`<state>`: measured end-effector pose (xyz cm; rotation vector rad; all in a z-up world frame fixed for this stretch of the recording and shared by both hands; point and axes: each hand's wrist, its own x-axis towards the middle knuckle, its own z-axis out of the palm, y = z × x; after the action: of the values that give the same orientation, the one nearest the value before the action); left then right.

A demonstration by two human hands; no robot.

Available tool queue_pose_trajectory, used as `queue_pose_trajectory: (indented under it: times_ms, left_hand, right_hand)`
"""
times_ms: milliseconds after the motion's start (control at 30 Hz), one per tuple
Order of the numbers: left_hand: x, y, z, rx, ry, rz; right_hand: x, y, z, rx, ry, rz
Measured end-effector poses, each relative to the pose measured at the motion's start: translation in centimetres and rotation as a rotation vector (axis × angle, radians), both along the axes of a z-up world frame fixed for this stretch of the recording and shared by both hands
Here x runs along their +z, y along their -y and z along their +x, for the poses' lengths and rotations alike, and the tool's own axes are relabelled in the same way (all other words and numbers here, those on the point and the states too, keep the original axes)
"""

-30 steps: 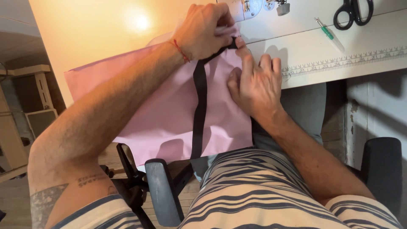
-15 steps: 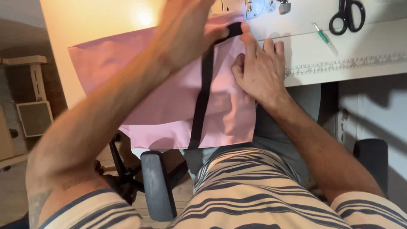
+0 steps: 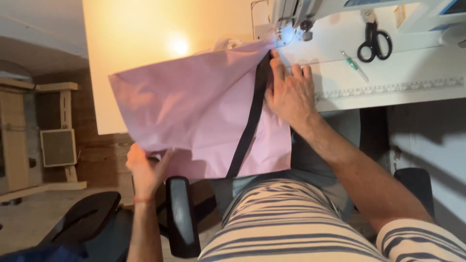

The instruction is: The recorder uses a pick-like tool to unpick or adjust threads on a fabric bag and then uses a sewing machine to stitch a black strap onto the bag.

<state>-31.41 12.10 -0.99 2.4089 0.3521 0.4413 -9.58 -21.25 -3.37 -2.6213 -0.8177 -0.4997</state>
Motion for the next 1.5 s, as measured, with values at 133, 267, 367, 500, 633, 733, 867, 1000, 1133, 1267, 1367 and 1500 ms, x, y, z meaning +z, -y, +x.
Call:
queue_pose_trajectory:
  times_ms: [133, 267, 367, 500, 633, 733, 867, 1000, 1133, 1267, 1367, 1500]
  left_hand:
    - [-1.8, -1.6, -0.7, 0.044, 0.104, -0.151]
    - [9.9, 0.5, 0.4, 0.04, -0.018, -0.378]
    - [16.3, 2.2, 3.8, 0.031, -0.042, -0.188]
    - [19.6, 1.3, 9.0, 0.054, -0.143, -0.097]
    - [18.3, -1.2, 11.2, 0.072, -0.502, 0.624]
    - [15.7, 3.3, 10.5, -0.238, 0.11, 0.717]
    - [11.5, 12.2, 14.1, -0.816, 0.322, 0.561]
    - [5.6, 13.2, 23.3, -0.961, 0.337, 0.667]
    - [3.8, 11.1, 28.5, -1.073, 0.164, 0.669]
    - [3.4, 10.3, 29.7, -1.051, 0.329, 0.707]
    - [2.3, 10.1, 30.6, -1.078, 0.3, 0.677]
    - [1.6, 10.0, 31.5, -1.011, 0.324, 0.733]
  right_hand:
    - [0.5, 0.6, 0.0, 0.022, 0.034, 0.001]
    - [0.2, 0.4, 0.4, -0.012, -0.056, -0.042]
    - [-0.2, -0.6, 1.2, -0.021, -0.049, -0.046]
    - [-0.5, -2.0, 3.5, -0.078, -0.098, -0.095]
    - [-2.8, -2.5, 4.7, -0.125, 0.09, -0.109]
    - [-2.1, -2.5, 4.7, -0.112, 0.006, -0.119]
    - [-1.1, -2.7, 4.1, -0.102, -0.026, -0.087]
    - [-0.9, -2.6, 4.0, -0.07, -0.013, -0.246]
    - [-0.4, -2.4, 4.0, -0.094, 0.077, -0.208]
    - [-0.8, -2.3, 4.1, -0.076, 0.05, -0.155]
    - [-0.4, -2.2, 4.0, -0.07, 0.044, -0.161]
    - [-0.1, -2.4, 3.9, -0.084, 0.089, -0.169]
